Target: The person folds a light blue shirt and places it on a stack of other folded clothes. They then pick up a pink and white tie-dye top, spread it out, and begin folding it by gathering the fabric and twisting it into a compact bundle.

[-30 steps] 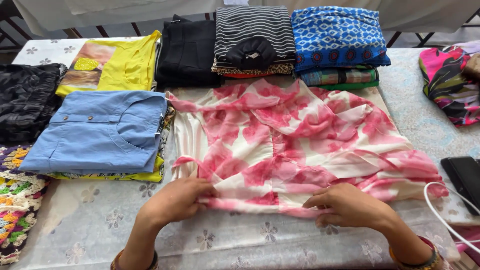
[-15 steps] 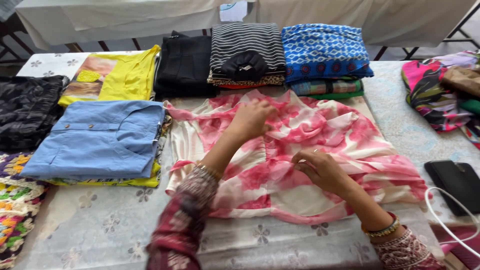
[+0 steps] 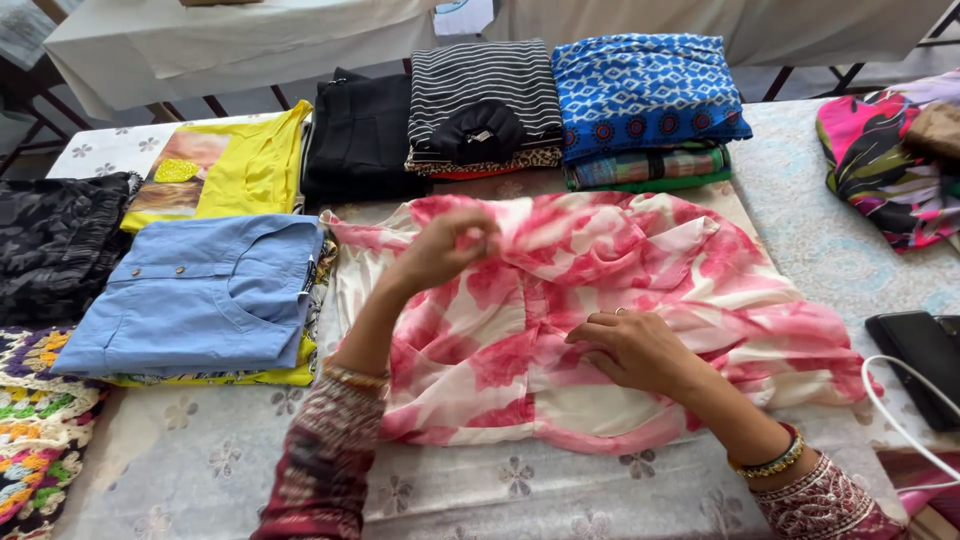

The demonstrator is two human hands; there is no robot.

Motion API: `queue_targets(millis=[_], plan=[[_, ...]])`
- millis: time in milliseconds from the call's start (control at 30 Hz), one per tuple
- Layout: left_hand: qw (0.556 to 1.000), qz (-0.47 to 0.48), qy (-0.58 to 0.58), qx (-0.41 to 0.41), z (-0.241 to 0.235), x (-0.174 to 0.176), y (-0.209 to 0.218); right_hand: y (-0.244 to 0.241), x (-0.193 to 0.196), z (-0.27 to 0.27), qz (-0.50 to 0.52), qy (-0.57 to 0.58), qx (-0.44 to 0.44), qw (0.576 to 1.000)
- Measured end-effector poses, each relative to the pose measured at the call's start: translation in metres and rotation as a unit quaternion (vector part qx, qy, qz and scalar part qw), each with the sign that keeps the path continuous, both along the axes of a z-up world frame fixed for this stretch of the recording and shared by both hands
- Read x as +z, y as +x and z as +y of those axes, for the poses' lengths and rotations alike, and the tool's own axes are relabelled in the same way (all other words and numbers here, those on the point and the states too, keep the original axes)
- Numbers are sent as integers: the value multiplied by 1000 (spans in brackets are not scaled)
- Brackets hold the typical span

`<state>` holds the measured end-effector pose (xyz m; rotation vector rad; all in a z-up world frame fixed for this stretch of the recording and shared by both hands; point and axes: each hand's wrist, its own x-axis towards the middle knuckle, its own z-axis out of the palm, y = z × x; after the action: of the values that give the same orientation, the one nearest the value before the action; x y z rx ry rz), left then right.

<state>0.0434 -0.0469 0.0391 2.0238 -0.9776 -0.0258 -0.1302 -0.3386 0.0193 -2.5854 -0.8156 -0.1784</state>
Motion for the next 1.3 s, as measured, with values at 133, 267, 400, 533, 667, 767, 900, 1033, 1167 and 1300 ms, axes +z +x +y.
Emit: queue_targets(millis=[133, 267, 400, 533, 667, 767, 900, 1033, 1167, 1300], plan=[[981, 91, 162, -60, 31, 29, -37, 0, -6, -3, -13, 18, 41, 999], [946, 60, 317, -29, 37, 34, -56, -1, -5, -1, 8, 1, 46, 999], [973, 4, 228, -46, 50, 4, -36, -2, -13, -2, -21, 27, 19, 999], [965, 2, 261, 8, 57, -12, -31, -4, -5, -9, -105, 71, 22, 992], [942, -44, 314, 112, 38, -6, -44, 6, 12, -13, -117, 183, -32, 976], [934, -85, 314, 149, 26, -38, -27, 20, 23, -8, -168, 81, -114, 976], [957, -100, 122, 243, 23, -49, 25, 57, -8, -27, -182, -112, -216, 953], [965, -16, -9, 262, 31, -15, 18, 74, -21, -56, -172, -25, -230, 958], [960, 44, 188, 203, 45, -10, 1, 84, -12, -79, -1, 415, -194, 889], [909, 46, 341, 236, 70, -39, 14, 49, 48, -70, 95, 690, -64, 715]])
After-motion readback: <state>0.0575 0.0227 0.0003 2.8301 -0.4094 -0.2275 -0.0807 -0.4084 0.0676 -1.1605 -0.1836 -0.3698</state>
